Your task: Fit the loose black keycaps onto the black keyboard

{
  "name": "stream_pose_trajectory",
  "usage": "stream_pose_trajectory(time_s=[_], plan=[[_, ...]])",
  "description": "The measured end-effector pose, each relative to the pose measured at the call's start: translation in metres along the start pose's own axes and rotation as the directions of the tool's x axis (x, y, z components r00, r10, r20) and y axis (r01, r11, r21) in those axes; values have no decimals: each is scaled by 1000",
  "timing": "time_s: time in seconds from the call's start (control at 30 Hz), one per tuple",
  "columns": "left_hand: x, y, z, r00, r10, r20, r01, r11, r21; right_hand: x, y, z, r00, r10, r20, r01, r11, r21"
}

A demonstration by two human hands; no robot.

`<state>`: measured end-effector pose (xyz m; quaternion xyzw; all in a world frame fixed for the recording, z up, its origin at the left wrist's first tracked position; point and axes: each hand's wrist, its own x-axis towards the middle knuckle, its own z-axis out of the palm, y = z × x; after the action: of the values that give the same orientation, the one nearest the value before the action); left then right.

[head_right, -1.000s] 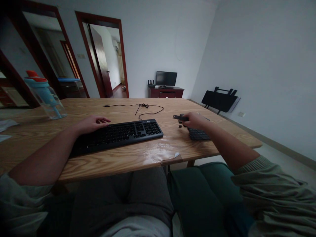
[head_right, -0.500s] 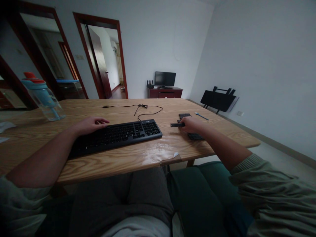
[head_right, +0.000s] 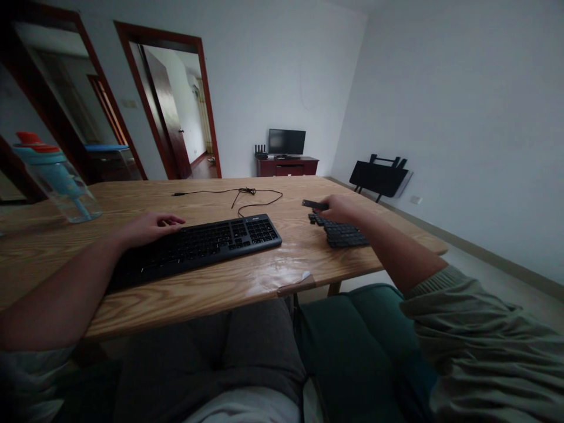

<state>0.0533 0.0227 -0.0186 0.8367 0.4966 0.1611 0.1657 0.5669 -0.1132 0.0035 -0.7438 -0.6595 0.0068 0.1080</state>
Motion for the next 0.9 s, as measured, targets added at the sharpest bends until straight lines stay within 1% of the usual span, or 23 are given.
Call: stream_pose_trajectory(time_s=[0.1,0.23,0.47,0.63,0.77,0.9], plan=[[1,-1,0,1000,-8,-1,8,1000,9,3,0,12,998,-14,64,16,999,-40],[1,-1,1,1000,-13,5,12,1000,8,9,1,22,996,-27,79,35,993,-112],[0,0,0,1000,-26,11,26,999,-19,4,-17,22,995,-14,94,35,973,-228],[-2,3,-1,999,-13,43,13,1000,11,-1,-21,22,995,-55,85,75,963,-259],[-3,5,-1,998,-19,64,17,999,35,-2,-17,22,991,-80,105,101,971,-217],[-2,3,-2,998,-23,60,21,999,44,2,-5,19,993,-82,88,87,994,-65]])
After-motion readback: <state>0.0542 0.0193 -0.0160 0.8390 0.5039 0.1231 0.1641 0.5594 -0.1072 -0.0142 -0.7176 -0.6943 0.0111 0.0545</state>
